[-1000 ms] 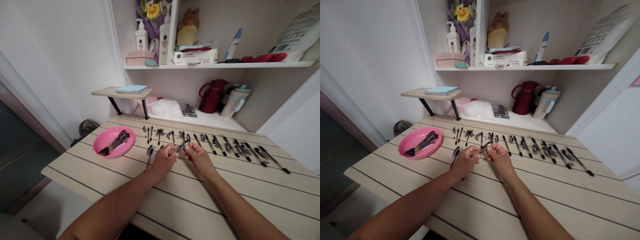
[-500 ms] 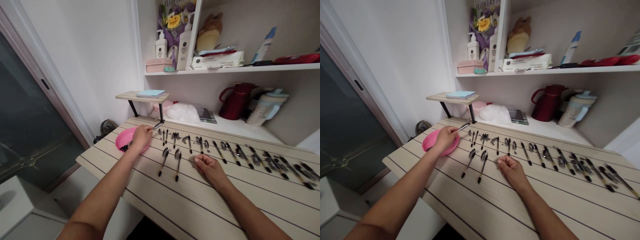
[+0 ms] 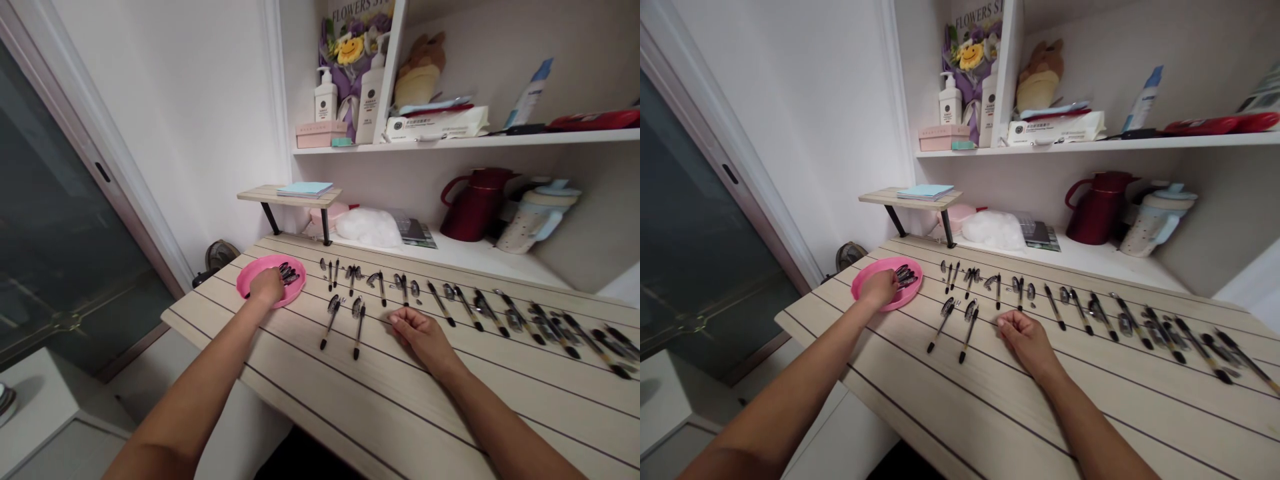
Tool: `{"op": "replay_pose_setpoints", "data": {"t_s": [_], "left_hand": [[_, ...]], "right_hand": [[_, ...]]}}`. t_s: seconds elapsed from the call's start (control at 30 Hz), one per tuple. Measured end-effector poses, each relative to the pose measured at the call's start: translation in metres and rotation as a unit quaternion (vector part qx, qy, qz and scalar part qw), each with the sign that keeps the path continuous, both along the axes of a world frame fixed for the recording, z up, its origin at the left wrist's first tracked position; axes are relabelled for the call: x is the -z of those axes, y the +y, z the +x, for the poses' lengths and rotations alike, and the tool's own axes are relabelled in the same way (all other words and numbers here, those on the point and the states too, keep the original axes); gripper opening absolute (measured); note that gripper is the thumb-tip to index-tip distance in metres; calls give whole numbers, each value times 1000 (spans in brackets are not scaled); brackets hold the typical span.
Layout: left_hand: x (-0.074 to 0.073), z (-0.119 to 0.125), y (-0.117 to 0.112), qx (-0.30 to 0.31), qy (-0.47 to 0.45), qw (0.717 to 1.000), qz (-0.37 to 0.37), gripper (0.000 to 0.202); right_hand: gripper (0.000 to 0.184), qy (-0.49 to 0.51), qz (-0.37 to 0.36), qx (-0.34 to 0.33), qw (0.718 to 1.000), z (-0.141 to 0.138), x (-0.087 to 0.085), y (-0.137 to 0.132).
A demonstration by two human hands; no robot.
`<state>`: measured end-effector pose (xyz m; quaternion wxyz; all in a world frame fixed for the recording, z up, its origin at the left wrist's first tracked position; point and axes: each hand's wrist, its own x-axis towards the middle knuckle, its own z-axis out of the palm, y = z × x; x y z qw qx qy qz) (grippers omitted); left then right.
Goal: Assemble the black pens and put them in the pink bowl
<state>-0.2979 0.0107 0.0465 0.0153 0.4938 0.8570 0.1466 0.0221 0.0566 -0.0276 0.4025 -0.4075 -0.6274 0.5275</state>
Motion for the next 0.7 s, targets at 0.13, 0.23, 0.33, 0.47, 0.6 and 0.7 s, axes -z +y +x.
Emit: {"op": "replay_pose_setpoints", "data": {"t_s": [0.13, 0.23, 0.33, 0.47, 0.6, 0.7], "left_hand": [[-6, 7, -1, 13, 27, 1000, 8, 11], [-9, 29, -7, 58, 48, 996, 53, 17], [-2, 68, -14, 178, 4, 979, 97, 15], [20, 124, -15, 255, -78, 959, 96, 14], [36, 155, -6, 237, -116, 959, 98, 20], [40, 160, 0, 232, -131, 960, 81, 13]], "right_hand": [[30, -8, -3, 3, 1000, 0, -1, -1], [29, -18, 5, 0, 1000, 0, -2, -1], [28, -21, 12, -1, 1000, -1, -1, 0], [29, -9, 9, -1, 1000, -1, 1, 1], [29, 3, 12, 0, 1000, -1, 1, 2], [28, -1, 25, 3, 1000, -1, 1, 3]]}}
